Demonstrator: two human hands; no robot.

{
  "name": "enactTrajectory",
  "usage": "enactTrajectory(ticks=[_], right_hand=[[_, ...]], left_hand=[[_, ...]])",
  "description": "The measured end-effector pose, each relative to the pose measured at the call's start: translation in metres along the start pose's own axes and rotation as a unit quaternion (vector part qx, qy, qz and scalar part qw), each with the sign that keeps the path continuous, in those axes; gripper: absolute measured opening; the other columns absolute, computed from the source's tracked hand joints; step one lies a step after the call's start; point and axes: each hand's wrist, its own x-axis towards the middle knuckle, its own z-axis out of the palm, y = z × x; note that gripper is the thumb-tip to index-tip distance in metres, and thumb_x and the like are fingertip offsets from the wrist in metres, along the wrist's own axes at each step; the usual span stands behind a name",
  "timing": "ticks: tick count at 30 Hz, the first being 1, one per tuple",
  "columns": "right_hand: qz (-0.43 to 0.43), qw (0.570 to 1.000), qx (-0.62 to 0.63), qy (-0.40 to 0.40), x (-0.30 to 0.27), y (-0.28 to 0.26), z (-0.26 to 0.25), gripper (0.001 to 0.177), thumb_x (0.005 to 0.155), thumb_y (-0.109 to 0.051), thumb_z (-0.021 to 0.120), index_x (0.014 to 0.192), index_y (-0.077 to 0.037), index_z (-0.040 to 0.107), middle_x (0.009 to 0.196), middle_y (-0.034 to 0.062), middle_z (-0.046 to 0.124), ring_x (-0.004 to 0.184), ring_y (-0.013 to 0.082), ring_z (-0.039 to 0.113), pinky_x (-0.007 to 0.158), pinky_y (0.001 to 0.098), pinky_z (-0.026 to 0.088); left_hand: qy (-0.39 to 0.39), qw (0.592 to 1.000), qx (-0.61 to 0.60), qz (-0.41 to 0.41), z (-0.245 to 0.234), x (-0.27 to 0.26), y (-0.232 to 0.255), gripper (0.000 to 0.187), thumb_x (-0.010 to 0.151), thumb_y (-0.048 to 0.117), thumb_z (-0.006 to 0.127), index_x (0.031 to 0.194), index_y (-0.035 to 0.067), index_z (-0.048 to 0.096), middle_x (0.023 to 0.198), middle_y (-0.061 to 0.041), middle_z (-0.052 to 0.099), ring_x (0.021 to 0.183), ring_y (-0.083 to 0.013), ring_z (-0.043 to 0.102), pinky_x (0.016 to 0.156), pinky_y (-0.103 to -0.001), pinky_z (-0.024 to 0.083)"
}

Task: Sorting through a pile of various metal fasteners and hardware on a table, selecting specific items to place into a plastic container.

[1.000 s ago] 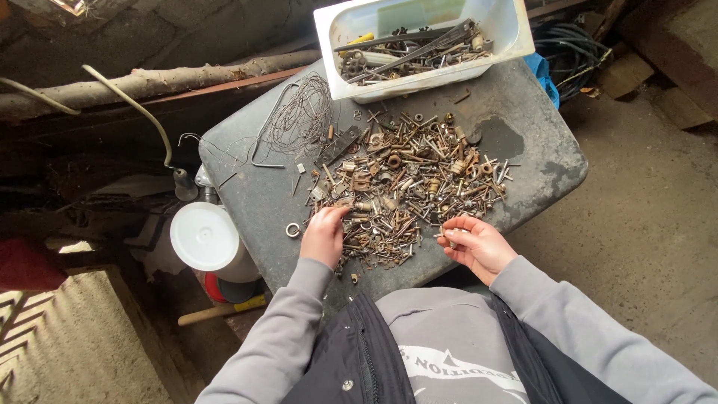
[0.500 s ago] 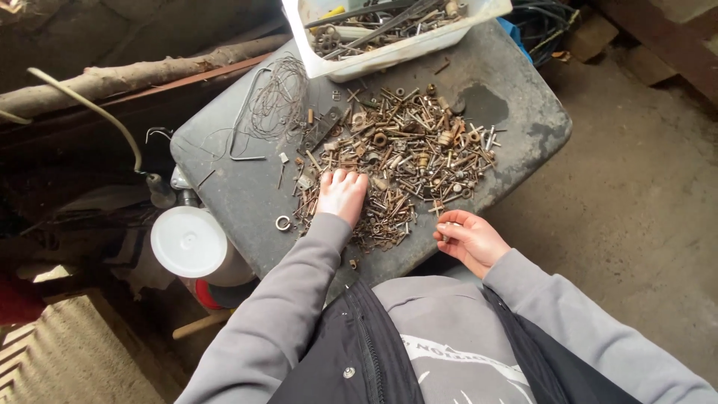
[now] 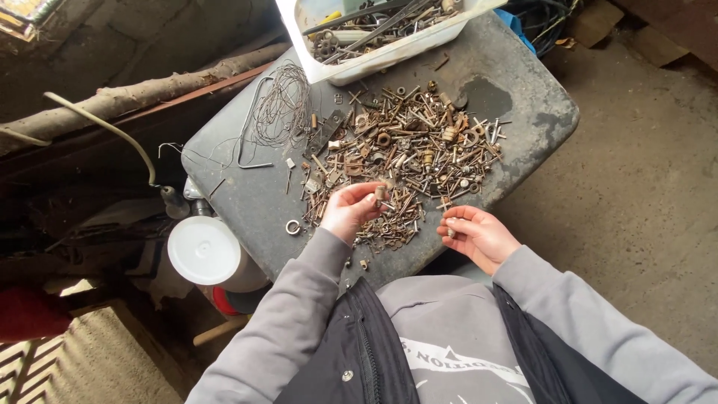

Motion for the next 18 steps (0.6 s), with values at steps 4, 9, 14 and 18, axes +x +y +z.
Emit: enactTrajectory(ticks=[4, 9, 14, 18], right_hand=[[-0.001, 1.0, -0.003, -0.007, -0.005, -0.004, 0.007, 0.024, 0.096, -0.001, 0.064, 0.119, 0.001, 0.061, 0.105, 0.0165, 0.07, 0.095, 0.022, 0.072, 0.088, 0.038, 0.062], [0.006, 1.0, -0.017, -0.023, -0.032, -0.028, 0.035, 0.037, 0.093, 0.007, 0.06, 0.13, 0.008, 0.06, 0.117, 0.0205, 0.069, 0.104, 0.0251, 0.07, 0.096, 0.0415, 0.058], [-0.08, 0.992, -0.092, -0.027, -0.027, -0.042, 0.039, 0.042, 0.086, 0.006, 0.073, 0.126, 0.007, 0.061, 0.109, 0.0227, 0.072, 0.092, 0.0273, 0.075, 0.082, 0.0376, 0.064], [-0.166, 0.943, -0.284, -0.044, -0.017, -0.059, 0.048, 0.03, 0.083, 0.0, 0.08, 0.111, 0.002, 0.069, 0.086, 0.02, 0.076, 0.063, 0.0213, 0.076, 0.056, 0.0301, 0.067]], left_hand=[[-0.016, 1.0, -0.016, -0.006, 0.006, 0.0, -0.008, 0.036, 0.096, 0.006, 0.065, 0.13, -0.005, 0.064, 0.11, -0.02, 0.075, 0.09, -0.0255, 0.078, 0.076, -0.029, 0.065], [-0.037, 0.996, -0.056, -0.053, 0.01, 0.0, -0.013, 0.039, 0.089, -0.002, 0.065, 0.127, -0.002, 0.067, 0.112, -0.02, 0.075, 0.095, -0.0278, 0.077, 0.078, -0.037, 0.066], [-0.074, 0.987, -0.083, -0.113, 0.031, 0.007, -0.027, 0.046, 0.089, 0.007, 0.057, 0.134, 0.0, 0.062, 0.115, -0.021, 0.073, 0.103, -0.0271, 0.074, 0.085, -0.044, 0.064], [-0.068, 0.975, -0.152, -0.15, 0.065, 0.016, -0.061, 0.043, 0.105, 0.033, 0.058, 0.135, 0.003, 0.06, 0.105, -0.02, 0.069, 0.096, -0.0329, 0.074, 0.082, -0.051, 0.063]])
